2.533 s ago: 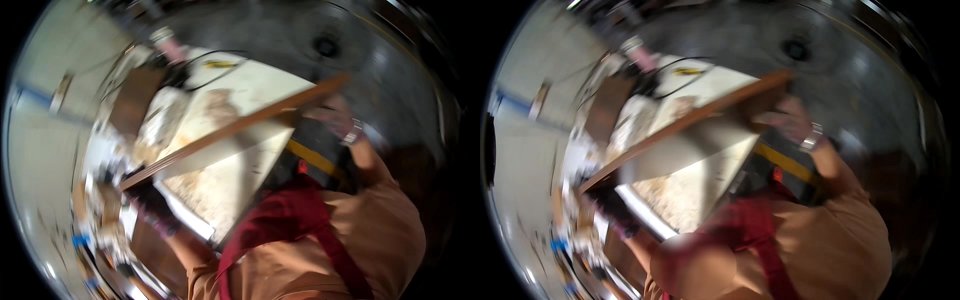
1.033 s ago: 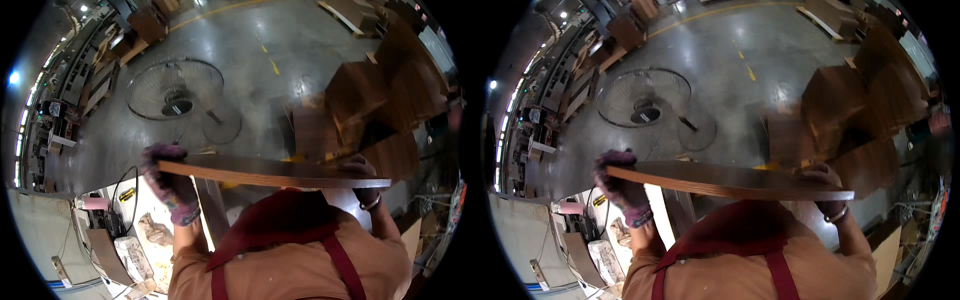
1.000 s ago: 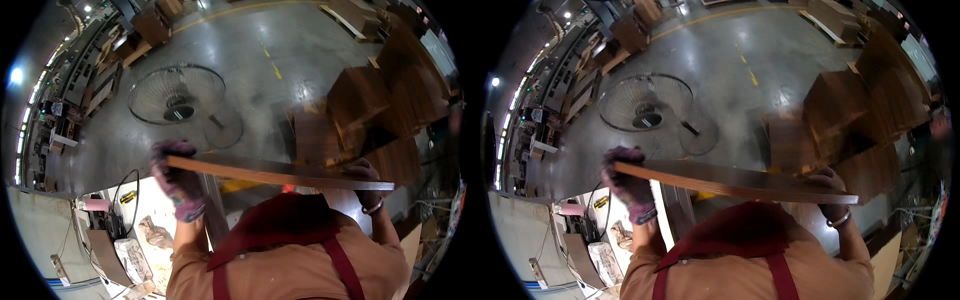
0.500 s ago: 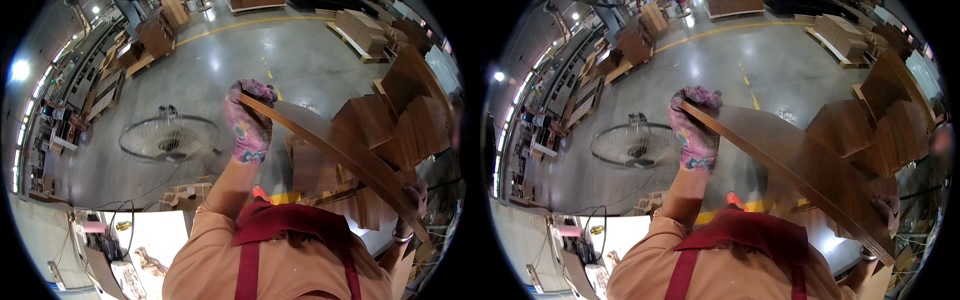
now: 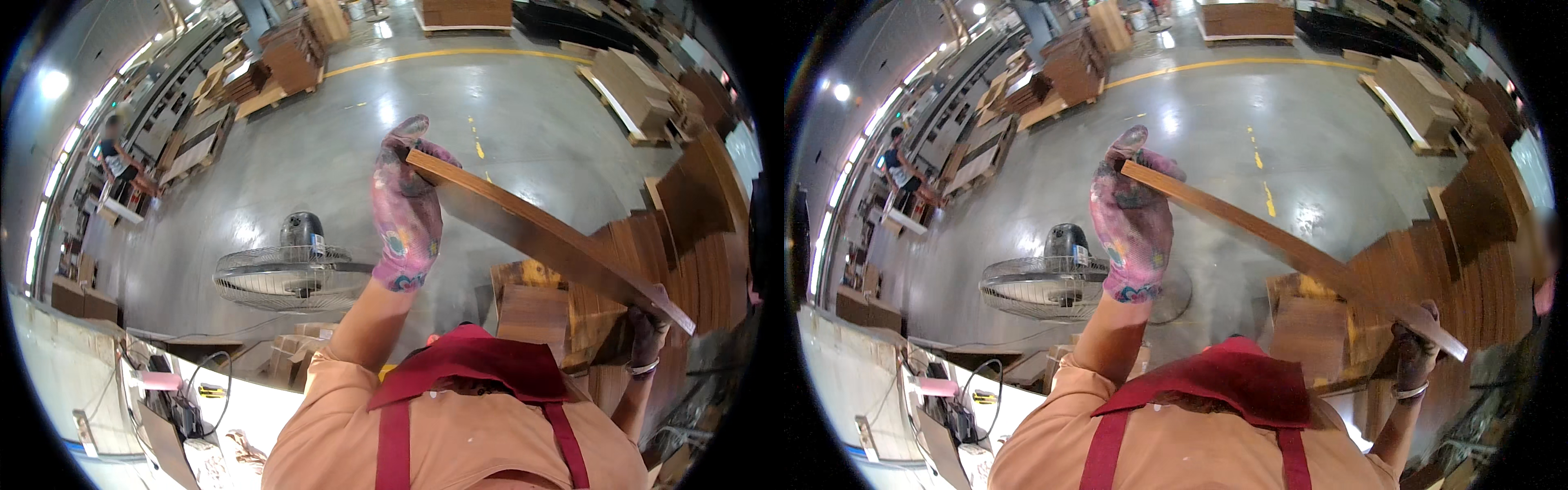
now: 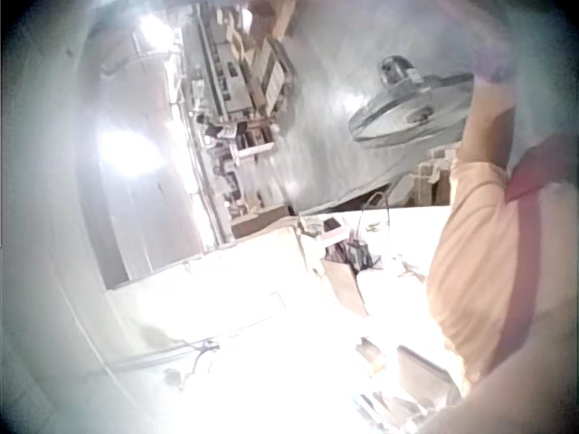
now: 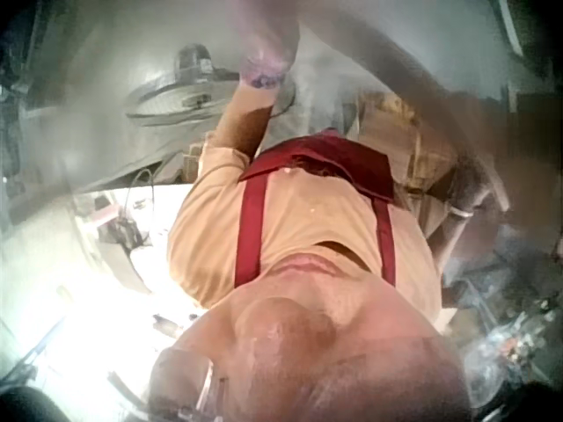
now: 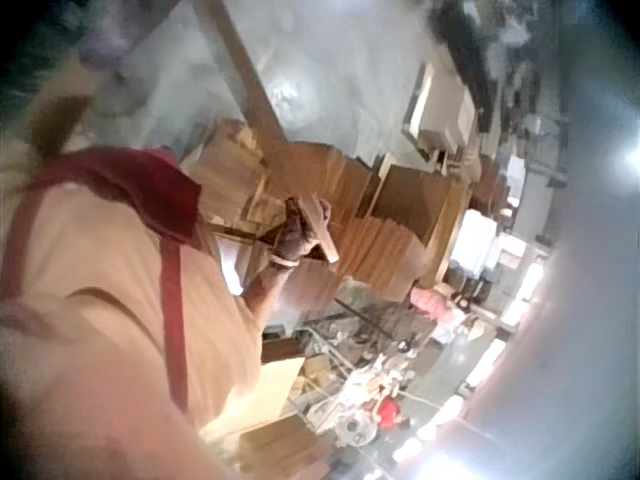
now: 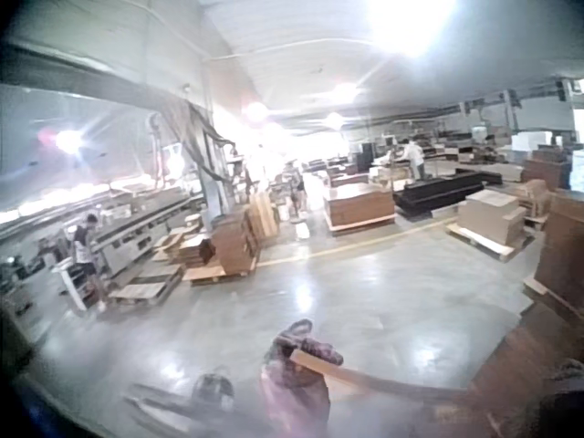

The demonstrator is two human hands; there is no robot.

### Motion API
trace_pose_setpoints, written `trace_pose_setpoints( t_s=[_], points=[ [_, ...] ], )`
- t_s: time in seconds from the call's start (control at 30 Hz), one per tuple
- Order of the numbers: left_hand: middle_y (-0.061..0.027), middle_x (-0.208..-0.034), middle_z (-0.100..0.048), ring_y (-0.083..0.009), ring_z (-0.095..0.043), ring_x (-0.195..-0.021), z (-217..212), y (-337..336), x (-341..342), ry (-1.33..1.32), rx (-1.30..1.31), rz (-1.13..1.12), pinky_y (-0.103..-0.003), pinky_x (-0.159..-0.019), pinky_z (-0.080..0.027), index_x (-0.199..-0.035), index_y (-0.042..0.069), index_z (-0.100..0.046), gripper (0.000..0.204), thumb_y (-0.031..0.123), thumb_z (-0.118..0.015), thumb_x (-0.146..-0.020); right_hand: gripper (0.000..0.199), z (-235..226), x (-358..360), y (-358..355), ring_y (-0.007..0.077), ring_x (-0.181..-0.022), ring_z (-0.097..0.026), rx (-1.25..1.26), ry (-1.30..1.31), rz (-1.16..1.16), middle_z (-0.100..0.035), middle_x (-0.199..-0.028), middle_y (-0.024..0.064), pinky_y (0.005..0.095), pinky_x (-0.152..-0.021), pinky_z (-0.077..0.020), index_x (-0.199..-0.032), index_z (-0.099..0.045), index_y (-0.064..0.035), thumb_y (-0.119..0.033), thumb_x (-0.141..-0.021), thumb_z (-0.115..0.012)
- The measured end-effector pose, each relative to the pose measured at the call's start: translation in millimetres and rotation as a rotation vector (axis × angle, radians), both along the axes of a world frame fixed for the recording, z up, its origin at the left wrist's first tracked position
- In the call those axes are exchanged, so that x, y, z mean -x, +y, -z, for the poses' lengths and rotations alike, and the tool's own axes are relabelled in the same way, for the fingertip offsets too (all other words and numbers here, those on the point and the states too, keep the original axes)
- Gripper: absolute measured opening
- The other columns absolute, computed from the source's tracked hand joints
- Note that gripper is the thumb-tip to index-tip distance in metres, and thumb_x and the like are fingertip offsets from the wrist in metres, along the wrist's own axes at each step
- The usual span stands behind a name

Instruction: The person handles wooden panels in a workshop, using a heat gun on edges and wiping surfaces with a cloth. They move panels between workstations, apply heat to edges, and wipe the surfaces before stacking them.

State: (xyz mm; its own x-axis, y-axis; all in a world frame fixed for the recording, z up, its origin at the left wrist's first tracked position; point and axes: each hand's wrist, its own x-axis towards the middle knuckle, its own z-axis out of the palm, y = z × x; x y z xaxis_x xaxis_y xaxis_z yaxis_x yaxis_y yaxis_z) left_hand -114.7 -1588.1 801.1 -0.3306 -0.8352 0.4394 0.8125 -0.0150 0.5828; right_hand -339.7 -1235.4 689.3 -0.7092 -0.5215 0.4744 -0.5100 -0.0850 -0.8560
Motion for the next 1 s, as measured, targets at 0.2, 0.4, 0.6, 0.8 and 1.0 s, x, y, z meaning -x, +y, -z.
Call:
trace_pose_setpoints(
  t_s=[0.2,0.4,0.6,0.8,1.0],
  points=[
    [-0.0099,-0.085,-0.056,-0.0198,-0.053,-0.077,-7.3,-43.2,-19.9,-0.148,-0.032,-0.343,-0.033,-0.075,-0.043,-0.113,-0.001,-0.050,0.043,0.034,-0.044,-0.090,0.037,0.0,69.6,-100.3,0.0167,-0.084,-0.056,0.092,-0.394,-0.174,-0.056,-0.101,0.0053,0.0290,-0.071,-0.0506,-0.112,-0.053,-0.0056,0.001,-0.076,-0.060],
    [-0.0048,-0.073,-0.054,-0.0168,-0.052,-0.069,-24.1,-80.6,-39.7,0.016,-0.118,-0.521,-0.032,-0.077,-0.042,-0.106,-0.001,-0.055,0.048,0.043,-0.043,-0.090,0.029,-63.2,119.0,-229.0,0.0151,-0.084,-0.051,-0.045,0.029,-0.488,-0.052,-0.094,0.0038,0.0276,-0.072,-0.0467,-0.095,-0.057,-0.0022,0.000,-0.067,-0.065],
    [-0.0055,-0.062,-0.050,-0.0200,-0.048,-0.058,-28.4,-92.0,-79.8,0.219,-0.163,-0.502,-0.033,-0.077,-0.042,-0.096,-0.001,-0.054,0.050,0.047,-0.040,-0.090,0.030,-144.1,80.6,-301.9,0.0236,-0.088,-0.055,0.060,0.906,-0.498,-0.054,-0.095,0.0129,0.0332,-0.081,-0.0438,-0.106,-0.055,0.0003,-0.018,-0.083,-0.055],
    [-0.0087,-0.064,-0.051,-0.0242,-0.050,-0.060,-43.2,-90.8,-124.1,0.406,-0.032,-0.637,-0.037,-0.075,-0.045,-0.094,0.000,-0.056,0.054,0.052,-0.042,-0.088,0.028,-153.2,53.9,-377.6,0.0237,-0.088,-0.055,0.091,0.996,-0.710,-0.055,-0.095,0.0130,0.0332,-0.081,-0.0439,-0.105,-0.055,0.0001,-0.017,-0.083,-0.055],
    [-0.0018,-0.049,-0.043,-0.0188,-0.041,-0.049,-46.3,-91.9,-157.6,0.469,0.301,-0.660,-0.032,-0.081,-0.039,-0.088,0.005,-0.056,0.053,0.051,-0.030,-0.091,0.027,-163.4,33.5,-441.6,0.0239,-0.088,-0.055,0.077,1.023,-0.889,-0.055,-0.096,0.0131,0.0333,-0.081,-0.0440,-0.104,-0.055,0.0000,-0.016,-0.082,-0.055]
  ],
)
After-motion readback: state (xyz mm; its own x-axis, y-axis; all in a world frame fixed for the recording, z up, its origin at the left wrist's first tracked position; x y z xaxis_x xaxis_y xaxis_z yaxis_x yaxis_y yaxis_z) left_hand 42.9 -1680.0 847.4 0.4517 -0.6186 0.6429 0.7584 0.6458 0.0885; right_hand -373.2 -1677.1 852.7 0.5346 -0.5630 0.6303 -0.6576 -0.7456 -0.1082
